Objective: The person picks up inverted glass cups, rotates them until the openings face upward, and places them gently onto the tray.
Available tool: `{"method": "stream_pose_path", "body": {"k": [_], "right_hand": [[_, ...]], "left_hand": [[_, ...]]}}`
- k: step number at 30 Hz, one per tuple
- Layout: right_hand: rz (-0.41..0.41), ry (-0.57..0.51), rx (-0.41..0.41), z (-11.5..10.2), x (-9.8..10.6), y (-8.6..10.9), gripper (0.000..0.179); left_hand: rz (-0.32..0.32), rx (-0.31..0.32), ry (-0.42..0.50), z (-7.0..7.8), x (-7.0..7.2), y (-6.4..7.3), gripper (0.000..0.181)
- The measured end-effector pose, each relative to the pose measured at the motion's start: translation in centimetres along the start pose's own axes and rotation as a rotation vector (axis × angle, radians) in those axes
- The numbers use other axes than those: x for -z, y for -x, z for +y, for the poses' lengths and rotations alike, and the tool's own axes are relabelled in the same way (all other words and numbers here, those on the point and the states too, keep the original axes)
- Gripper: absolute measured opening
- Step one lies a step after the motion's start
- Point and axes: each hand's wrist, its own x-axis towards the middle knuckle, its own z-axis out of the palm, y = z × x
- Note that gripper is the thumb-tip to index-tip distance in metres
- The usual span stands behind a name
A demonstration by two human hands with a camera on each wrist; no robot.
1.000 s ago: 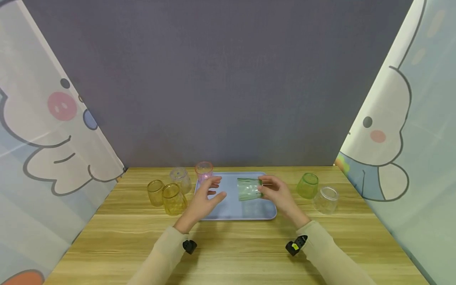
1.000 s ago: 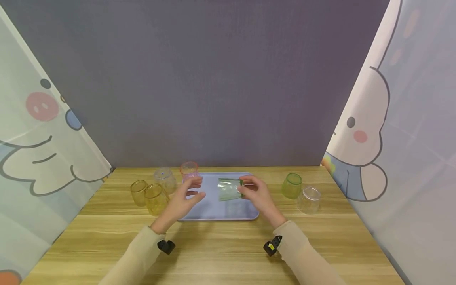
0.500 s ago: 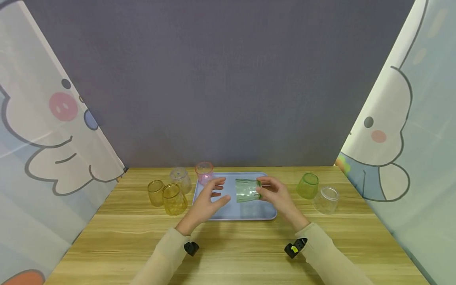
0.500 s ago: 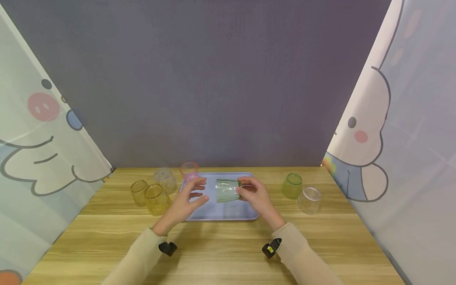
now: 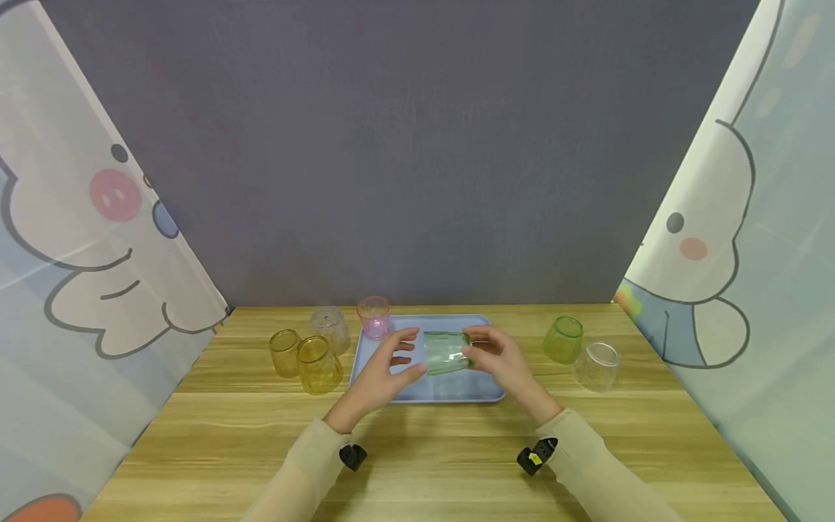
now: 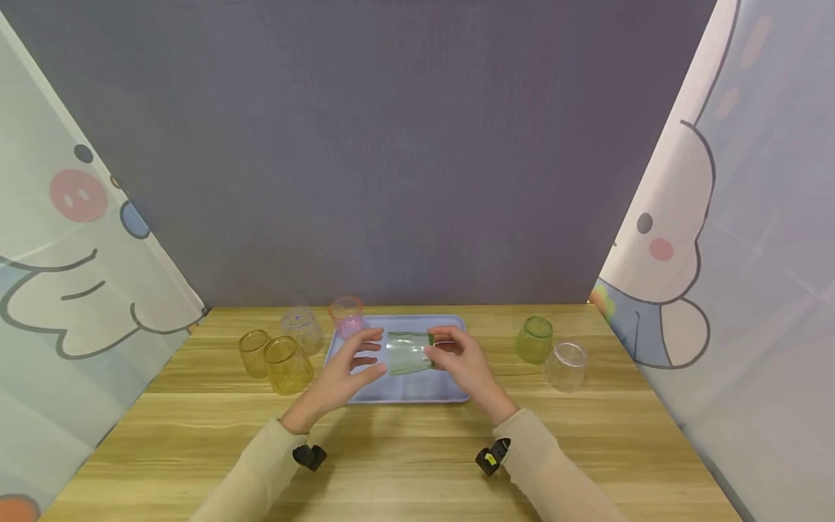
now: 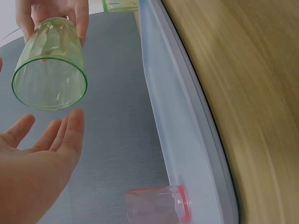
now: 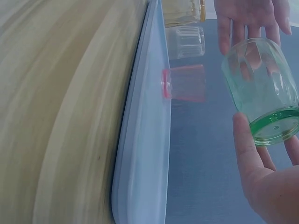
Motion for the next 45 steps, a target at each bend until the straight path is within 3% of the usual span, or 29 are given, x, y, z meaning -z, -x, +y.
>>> {"method": "stream_pose_path", "body": {"k": [25, 38, 45], "right_hand": [[-0.042, -0.034, -0.003, -0.1, -1.0, 0.2, 0.045], [-0.053, -0.047, -0.019, -0.4, -1.0, 0.3, 0.049], [-0.072, -0.051, -0.024, -0.7, -1.0, 0.4, 0.046]], "left_hand": [[-0.011, 0.029, 0.043, 0.3, -0.2, -0.1, 0.063], [-0.020, 0.050, 0.134, 0.2, -0.1, -0.1, 0.060], [-0.011, 0.045, 0.139, 0.4, 0.0, 0.0, 0.059]]}}
